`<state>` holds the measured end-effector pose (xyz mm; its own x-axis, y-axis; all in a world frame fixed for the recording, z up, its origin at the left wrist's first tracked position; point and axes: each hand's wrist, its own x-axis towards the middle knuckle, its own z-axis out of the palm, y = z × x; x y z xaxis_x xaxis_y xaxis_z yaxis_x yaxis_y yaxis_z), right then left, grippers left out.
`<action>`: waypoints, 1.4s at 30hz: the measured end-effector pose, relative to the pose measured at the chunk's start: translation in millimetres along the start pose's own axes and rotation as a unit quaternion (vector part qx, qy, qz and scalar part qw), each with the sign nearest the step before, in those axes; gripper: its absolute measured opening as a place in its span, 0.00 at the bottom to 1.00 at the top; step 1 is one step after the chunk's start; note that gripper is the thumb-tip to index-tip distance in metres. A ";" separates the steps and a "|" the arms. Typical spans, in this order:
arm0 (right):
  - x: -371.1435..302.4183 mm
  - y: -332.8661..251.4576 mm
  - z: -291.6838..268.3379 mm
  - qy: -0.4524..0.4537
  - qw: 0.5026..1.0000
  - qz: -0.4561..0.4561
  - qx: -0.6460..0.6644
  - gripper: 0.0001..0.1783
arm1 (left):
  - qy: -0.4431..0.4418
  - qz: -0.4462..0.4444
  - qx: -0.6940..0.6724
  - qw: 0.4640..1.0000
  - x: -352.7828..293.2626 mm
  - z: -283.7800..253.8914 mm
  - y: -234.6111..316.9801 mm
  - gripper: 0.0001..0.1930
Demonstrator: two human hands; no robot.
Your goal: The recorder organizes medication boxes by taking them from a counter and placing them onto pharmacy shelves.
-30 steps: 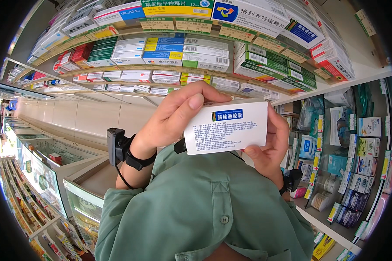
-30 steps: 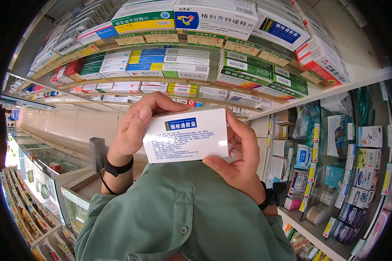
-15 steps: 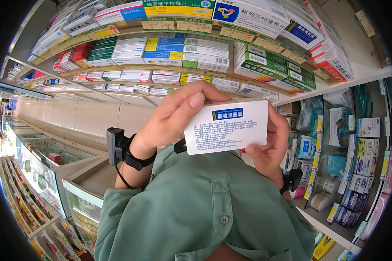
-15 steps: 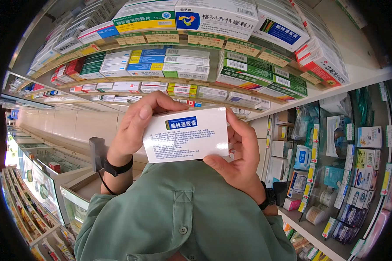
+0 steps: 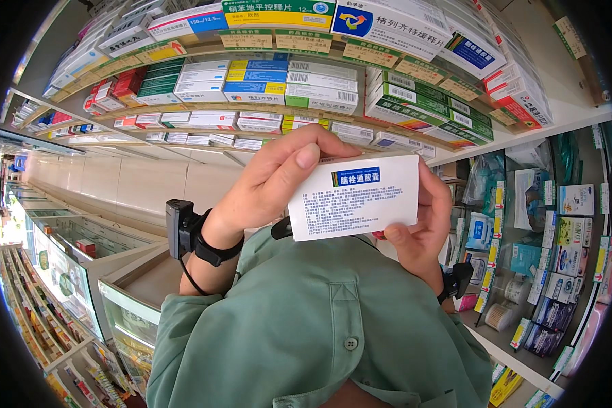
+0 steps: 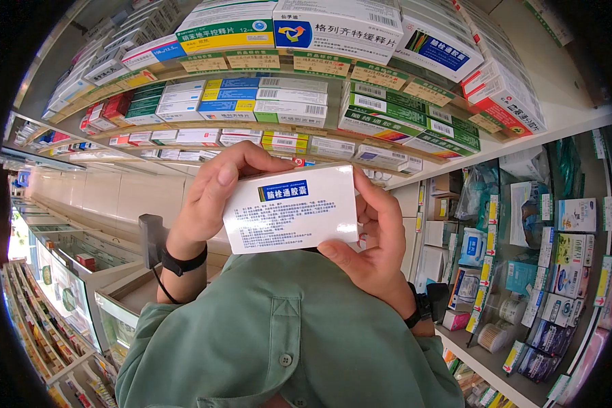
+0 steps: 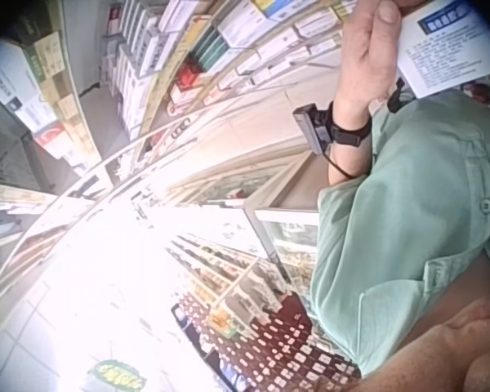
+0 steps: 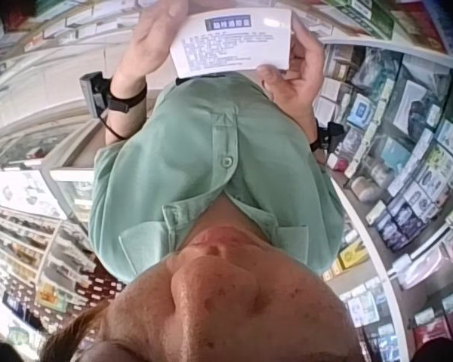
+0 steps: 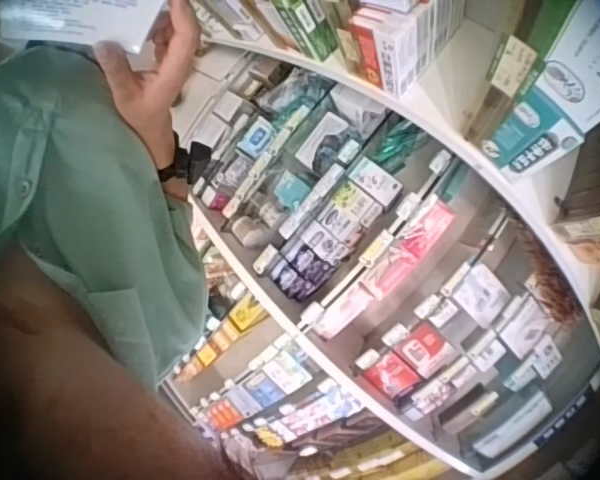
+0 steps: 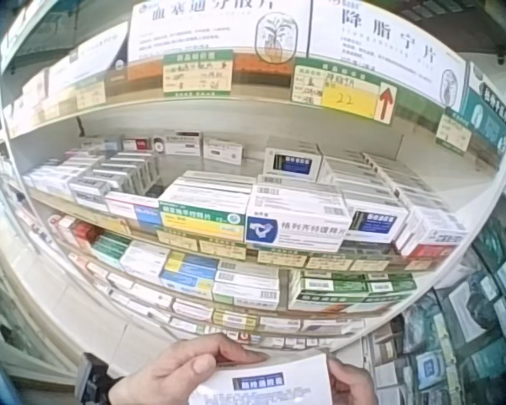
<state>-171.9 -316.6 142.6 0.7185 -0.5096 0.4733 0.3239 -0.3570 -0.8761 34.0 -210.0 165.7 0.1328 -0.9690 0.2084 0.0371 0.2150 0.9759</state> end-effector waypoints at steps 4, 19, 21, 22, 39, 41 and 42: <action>-0.5 -0.6 0.4 0.007 1.000 0.009 0.012 0.44 | -0.007 -0.002 -0.005 1.000 0.0 -0.7 0.1 0.31; -1.3 -0.8 3.2 0.005 1.000 0.019 0.015 0.43 | 0.010 0.002 0.007 1.000 -2.3 0.2 1.4 0.31; -2.2 -1.1 4.0 0.010 1.000 0.027 0.013 0.43 | 0.014 0.000 0.005 1.000 -3.1 0.4 1.3 0.31; -2.6 -1.1 4.4 0.017 0.999 0.031 0.017 0.43 | 0.012 0.002 0.005 1.000 -3.3 0.4 1.1 0.30; -7.9 3.4 4.4 0.001 0.999 0.036 0.017 0.42 | 0.023 0.022 -0.001 0.999 -5.5 -0.2 -7.7 0.28; -7.4 3.8 4.4 0.001 0.999 0.043 0.018 0.42 | 0.027 0.021 -0.004 0.999 -5.5 -0.3 -8.7 0.28; -6.9 4.2 4.4 -0.002 0.999 0.036 0.019 0.42 | 0.027 0.022 -0.005 0.999 -5.6 -0.5 -9.2 0.28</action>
<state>-172.8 -311.1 135.3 0.7435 -0.5293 0.4087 0.2941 -0.2901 -0.9107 33.4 -206.5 155.6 0.1875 -0.9507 0.2470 0.0408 0.2588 0.9651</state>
